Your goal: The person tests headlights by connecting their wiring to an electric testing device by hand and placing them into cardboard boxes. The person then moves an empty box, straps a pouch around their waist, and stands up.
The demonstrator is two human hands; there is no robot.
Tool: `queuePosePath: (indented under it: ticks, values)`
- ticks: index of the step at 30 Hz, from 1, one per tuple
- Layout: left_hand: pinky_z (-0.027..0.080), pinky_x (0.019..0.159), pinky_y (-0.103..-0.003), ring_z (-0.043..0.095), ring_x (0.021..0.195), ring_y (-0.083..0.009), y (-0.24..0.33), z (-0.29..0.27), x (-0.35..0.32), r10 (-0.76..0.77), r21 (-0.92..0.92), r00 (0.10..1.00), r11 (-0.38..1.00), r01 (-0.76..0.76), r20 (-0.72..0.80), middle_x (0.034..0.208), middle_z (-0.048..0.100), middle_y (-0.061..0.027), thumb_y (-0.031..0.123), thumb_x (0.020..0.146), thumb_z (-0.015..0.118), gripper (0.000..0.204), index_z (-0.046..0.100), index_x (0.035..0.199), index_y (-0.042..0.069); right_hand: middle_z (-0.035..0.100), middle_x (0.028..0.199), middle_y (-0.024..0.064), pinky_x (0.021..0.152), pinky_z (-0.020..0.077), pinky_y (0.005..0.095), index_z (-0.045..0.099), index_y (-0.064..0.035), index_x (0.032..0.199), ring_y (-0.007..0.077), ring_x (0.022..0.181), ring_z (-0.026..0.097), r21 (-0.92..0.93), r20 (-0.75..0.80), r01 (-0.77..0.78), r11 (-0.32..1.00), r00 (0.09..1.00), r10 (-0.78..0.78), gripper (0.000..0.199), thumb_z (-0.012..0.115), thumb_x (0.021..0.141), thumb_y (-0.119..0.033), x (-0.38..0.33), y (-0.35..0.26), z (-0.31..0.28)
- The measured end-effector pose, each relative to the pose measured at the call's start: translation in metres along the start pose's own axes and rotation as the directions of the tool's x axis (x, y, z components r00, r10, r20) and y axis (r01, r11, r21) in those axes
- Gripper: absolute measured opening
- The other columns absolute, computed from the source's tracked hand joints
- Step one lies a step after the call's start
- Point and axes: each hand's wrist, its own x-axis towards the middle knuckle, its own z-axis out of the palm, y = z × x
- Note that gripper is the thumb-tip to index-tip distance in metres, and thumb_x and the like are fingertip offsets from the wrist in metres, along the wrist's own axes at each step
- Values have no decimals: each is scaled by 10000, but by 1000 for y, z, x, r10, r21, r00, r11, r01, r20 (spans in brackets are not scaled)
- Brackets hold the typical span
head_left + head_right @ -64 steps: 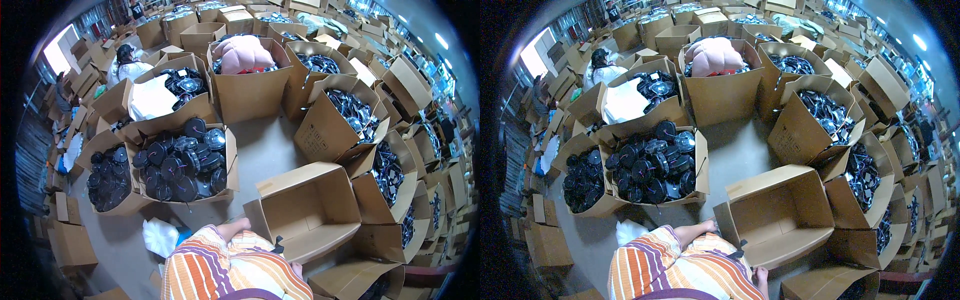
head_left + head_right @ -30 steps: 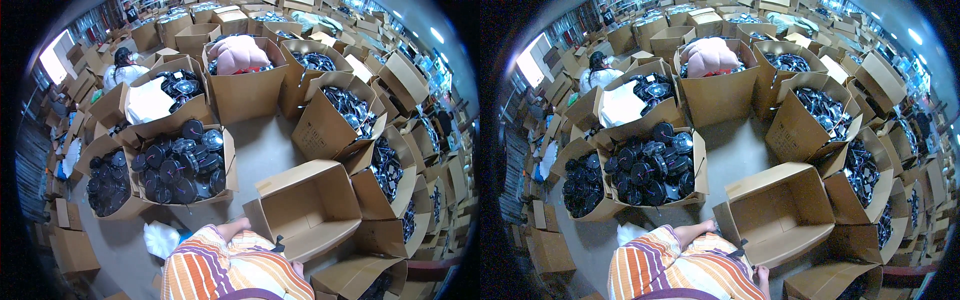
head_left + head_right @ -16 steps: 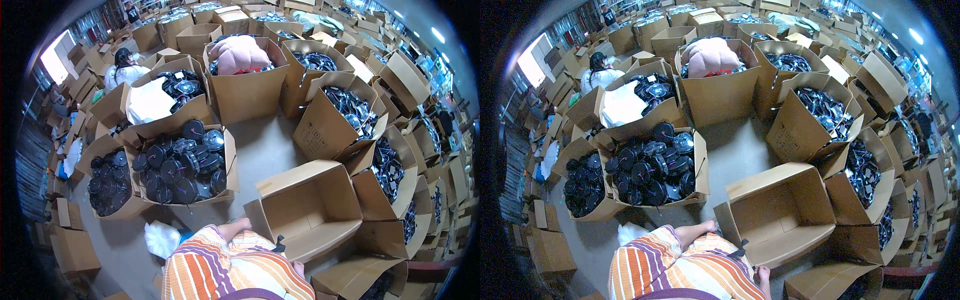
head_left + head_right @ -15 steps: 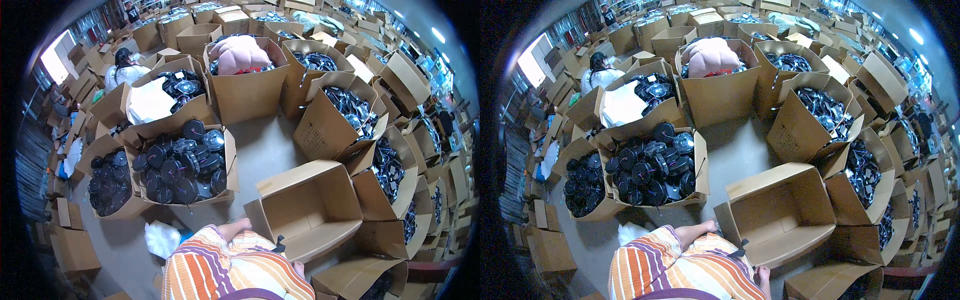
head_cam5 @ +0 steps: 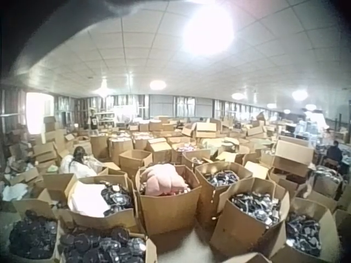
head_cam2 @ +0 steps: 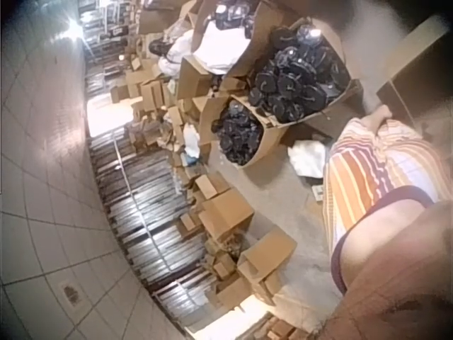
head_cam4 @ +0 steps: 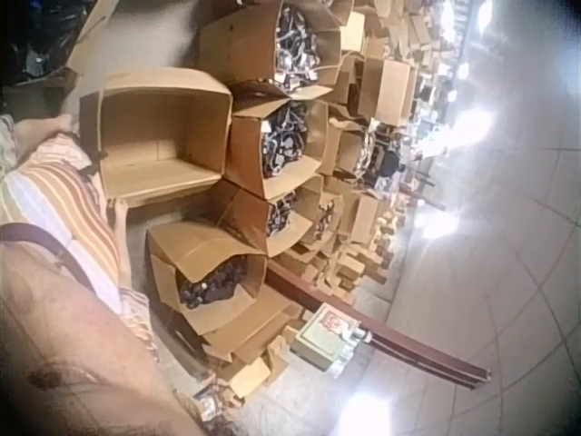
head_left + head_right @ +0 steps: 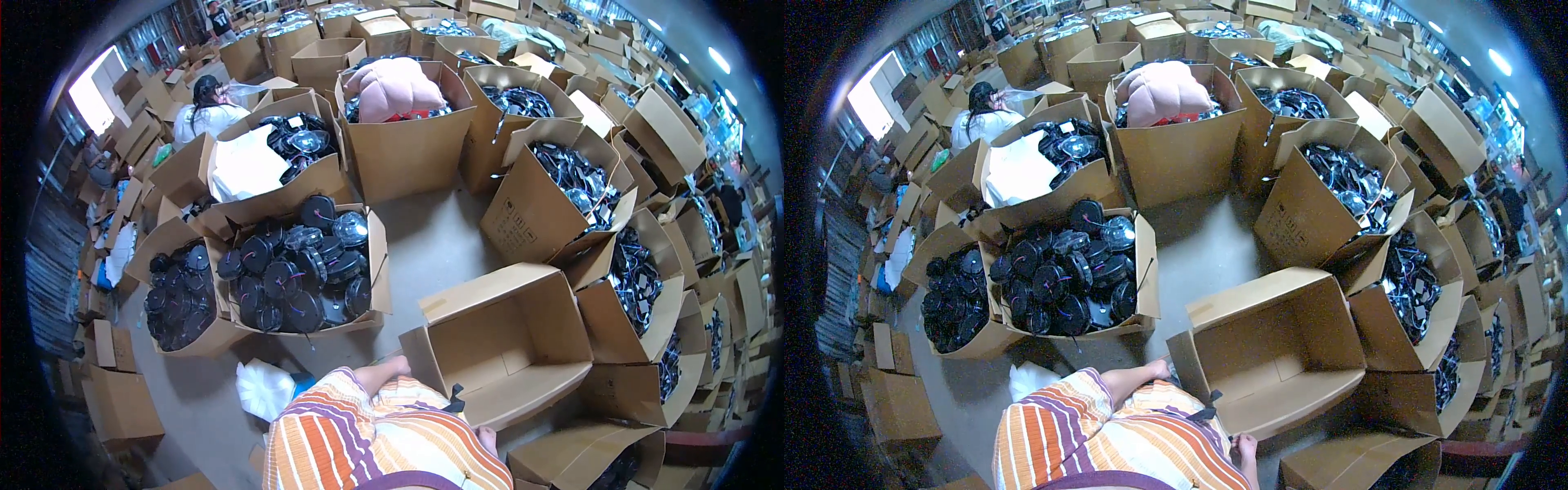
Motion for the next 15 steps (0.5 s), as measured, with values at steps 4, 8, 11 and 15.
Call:
queuePosePath:
  ticks: [4,8,11,15]
  values:
    - [410,633,-350,516,740,-284,-6,5,9,-39,-28,999,999,38,-37,807,525,-166,195,587,489,242,562,734,17,457,495,57,285,304,202,457,-5,626,102,342,401,52,-15,-18,998,1000,19,218,364,764,-145,8,6,0]
    - [410,638,-349,514,751,-281,-1,1,8,-24,17,1000,1000,24,3,823,523,-164,222,556,543,284,560,757,21,445,493,46,270,280,196,442,-19,629,94,339,395,72,19,-26,997,1000,25,213,369,770,-161,14,13,-3]
    - [411,641,-347,513,755,-280,-6,4,12,-63,-21,998,998,63,14,837,522,-159,250,521,591,337,560,768,24,442,494,40,267,272,194,440,-26,635,90,335,389,70,26,-16,997,1000,14,210,366,773,-166,14,13,-2]
    - [412,649,-340,511,765,-275,-4,3,13,-82,-26,996,996,83,16,847,521,-154,264,520,603,349,561,771,26,442,495,34,269,271,193,442,-33,640,87,332,382,69,17,-40,997,999,39,208,366,773,-174,12,7,-1]
